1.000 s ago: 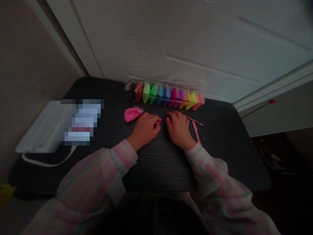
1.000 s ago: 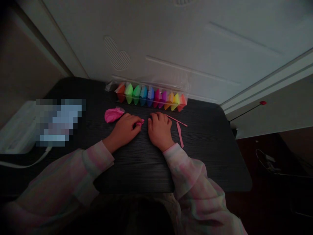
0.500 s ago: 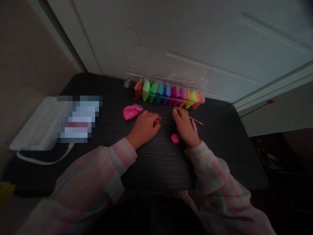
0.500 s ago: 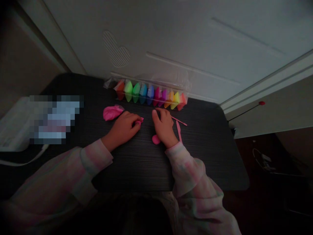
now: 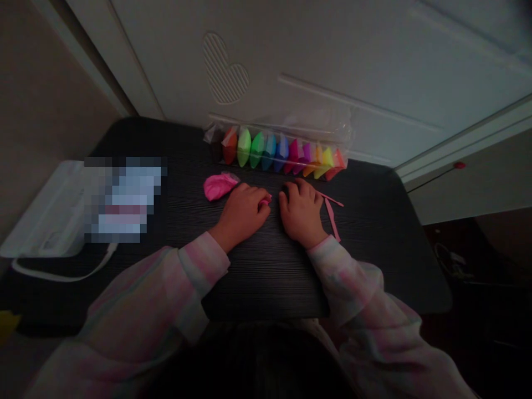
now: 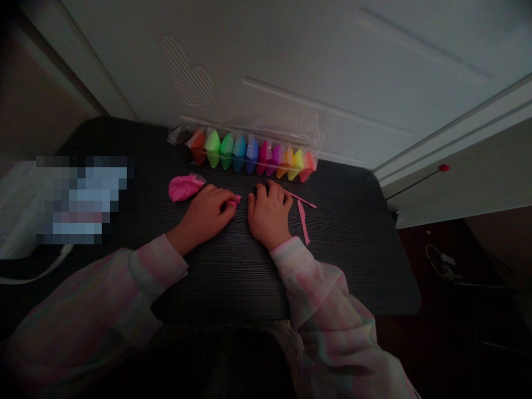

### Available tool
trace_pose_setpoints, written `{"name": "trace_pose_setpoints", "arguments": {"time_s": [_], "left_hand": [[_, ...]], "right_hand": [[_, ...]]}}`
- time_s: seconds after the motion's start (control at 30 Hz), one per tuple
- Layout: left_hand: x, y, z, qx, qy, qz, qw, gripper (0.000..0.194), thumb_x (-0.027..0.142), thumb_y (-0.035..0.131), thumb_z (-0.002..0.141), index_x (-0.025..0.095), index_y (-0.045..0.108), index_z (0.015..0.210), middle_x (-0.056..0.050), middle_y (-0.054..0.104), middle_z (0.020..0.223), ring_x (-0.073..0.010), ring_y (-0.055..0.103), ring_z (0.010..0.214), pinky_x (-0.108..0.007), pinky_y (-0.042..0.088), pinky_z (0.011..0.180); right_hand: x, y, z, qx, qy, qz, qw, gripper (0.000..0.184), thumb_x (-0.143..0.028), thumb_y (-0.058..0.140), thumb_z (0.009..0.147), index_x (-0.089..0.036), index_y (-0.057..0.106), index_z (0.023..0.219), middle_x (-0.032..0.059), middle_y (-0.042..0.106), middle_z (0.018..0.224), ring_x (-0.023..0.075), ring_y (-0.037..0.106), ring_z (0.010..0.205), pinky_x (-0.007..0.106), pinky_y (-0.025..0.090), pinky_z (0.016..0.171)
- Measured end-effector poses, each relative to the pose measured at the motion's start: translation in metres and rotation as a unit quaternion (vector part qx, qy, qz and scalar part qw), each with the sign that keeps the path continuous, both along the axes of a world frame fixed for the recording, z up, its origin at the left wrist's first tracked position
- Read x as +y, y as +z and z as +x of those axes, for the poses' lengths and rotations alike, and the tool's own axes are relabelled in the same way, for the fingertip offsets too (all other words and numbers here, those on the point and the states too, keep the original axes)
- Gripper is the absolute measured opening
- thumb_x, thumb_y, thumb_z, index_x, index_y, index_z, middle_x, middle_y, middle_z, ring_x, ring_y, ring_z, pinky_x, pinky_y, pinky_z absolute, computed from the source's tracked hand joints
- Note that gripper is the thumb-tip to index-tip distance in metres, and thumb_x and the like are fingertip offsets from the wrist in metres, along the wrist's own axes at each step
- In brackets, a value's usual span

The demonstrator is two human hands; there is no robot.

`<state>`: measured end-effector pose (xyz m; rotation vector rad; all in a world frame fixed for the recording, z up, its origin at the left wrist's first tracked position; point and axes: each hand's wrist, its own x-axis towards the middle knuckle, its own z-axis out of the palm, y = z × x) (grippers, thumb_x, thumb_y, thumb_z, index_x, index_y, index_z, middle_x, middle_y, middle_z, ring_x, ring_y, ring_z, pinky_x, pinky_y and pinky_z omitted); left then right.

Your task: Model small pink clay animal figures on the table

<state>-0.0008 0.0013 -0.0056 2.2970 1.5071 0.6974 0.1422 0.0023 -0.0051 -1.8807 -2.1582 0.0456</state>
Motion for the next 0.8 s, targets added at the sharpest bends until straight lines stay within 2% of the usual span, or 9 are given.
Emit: {"name": "trace_pose_setpoints", "arguments": {"time_s": [0.17,0.37,0.5,0.63,0.8], "left_hand": [[0.000,0.000,0.000,-0.014,0.001,-0.006,1.000,0.020,0.018,0.042,0.080,0.016,0.062,0.083,-0.005,0.067,0.084,-0.0201,0.052,0.079,-0.035,0.042,0.076],[0.000,0.001,-0.001,-0.017,-0.001,-0.003,1.000,0.018,0.017,0.044,0.079,0.015,0.062,0.083,-0.005,0.067,0.085,-0.0200,0.052,0.080,-0.034,0.042,0.075],[0.000,0.001,-0.001,-0.010,-0.002,-0.001,1.000,0.019,0.017,0.044,0.079,0.015,0.062,0.084,-0.005,0.067,0.085,-0.0199,0.052,0.079,-0.034,0.042,0.075],[0.000,-0.001,0.000,0.003,0.004,0.006,1.000,0.019,0.018,0.043,0.080,0.015,0.061,0.084,-0.005,0.066,0.082,-0.0203,0.052,0.080,-0.035,0.041,0.076],[0.000,0.000,0.000,0.001,0.000,0.007,1.000,0.020,0.018,0.042,0.080,0.015,0.062,0.084,-0.005,0.067,0.083,-0.0205,0.053,0.079,-0.035,0.042,0.076]], "right_hand": [[0.003,-0.004,0.001,0.030,-0.012,0.005,0.999,0.034,-0.034,0.038,0.087,-0.016,0.053,0.111,0.0169,0.049,0.122,0.0310,0.042,0.114,0.052,0.028,0.092],[0.010,0.004,0.010,0.151,-0.037,-0.014,0.988,0.033,-0.037,0.035,0.087,-0.018,0.053,0.107,0.0127,0.055,0.112,0.0253,0.048,0.108,0.046,0.034,0.091],[0.002,0.005,0.004,0.077,-0.003,0.027,0.997,0.034,-0.034,0.039,0.086,-0.017,0.050,0.113,0.0150,0.050,0.120,0.0285,0.042,0.115,0.048,0.029,0.094],[-0.005,0.001,-0.004,-0.010,0.024,0.025,0.999,0.035,-0.033,0.037,0.087,-0.015,0.051,0.114,0.0161,0.048,0.123,0.0304,0.041,0.114,0.049,0.027,0.094],[-0.005,-0.003,-0.006,-0.014,0.010,0.007,1.000,0.036,-0.034,0.037,0.087,-0.016,0.052,0.114,0.0167,0.049,0.123,0.0315,0.042,0.114,0.050,0.028,0.093]]}}
